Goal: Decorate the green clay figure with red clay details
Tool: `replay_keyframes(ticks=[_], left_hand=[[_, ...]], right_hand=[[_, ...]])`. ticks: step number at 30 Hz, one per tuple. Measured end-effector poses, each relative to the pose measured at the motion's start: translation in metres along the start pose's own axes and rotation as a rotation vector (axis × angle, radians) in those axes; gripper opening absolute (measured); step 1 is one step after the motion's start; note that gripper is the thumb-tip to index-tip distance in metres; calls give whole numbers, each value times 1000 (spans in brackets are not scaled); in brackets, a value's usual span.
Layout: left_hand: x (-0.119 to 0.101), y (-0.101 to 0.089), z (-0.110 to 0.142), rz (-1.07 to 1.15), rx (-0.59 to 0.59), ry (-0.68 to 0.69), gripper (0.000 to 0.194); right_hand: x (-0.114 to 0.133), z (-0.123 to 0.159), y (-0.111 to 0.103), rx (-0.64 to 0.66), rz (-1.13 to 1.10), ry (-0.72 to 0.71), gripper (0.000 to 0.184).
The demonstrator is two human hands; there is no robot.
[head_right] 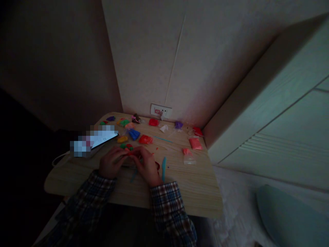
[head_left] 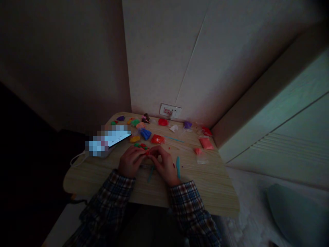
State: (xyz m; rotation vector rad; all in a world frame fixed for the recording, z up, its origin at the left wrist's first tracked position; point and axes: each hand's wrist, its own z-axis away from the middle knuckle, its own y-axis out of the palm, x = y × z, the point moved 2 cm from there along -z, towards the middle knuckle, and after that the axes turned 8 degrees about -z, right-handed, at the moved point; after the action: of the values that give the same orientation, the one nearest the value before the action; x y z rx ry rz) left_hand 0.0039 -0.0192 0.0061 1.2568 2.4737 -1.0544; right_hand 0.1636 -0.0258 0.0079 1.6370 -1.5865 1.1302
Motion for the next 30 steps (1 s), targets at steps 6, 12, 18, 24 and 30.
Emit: replay_keyframes(ticks=[6,12,18,24,30], left_hand=[[-6,-2,-1,69,13,-55,14],[-9,-4,-2,203,58,-161,22],[-4,0,-2,336,70,-241,24],[-3,1,-2,440,89,-352,25],[2,-3,0,522,41,-437,26]], right_hand=[[3,1,-2,-29,38,-32,9],[7,2,-3,-41,67,-73,5],[6,4,-1,23,120,-100,6],[4,6,-1,20,168,-107,16],[5,5,-1,-8,172,-90,15]])
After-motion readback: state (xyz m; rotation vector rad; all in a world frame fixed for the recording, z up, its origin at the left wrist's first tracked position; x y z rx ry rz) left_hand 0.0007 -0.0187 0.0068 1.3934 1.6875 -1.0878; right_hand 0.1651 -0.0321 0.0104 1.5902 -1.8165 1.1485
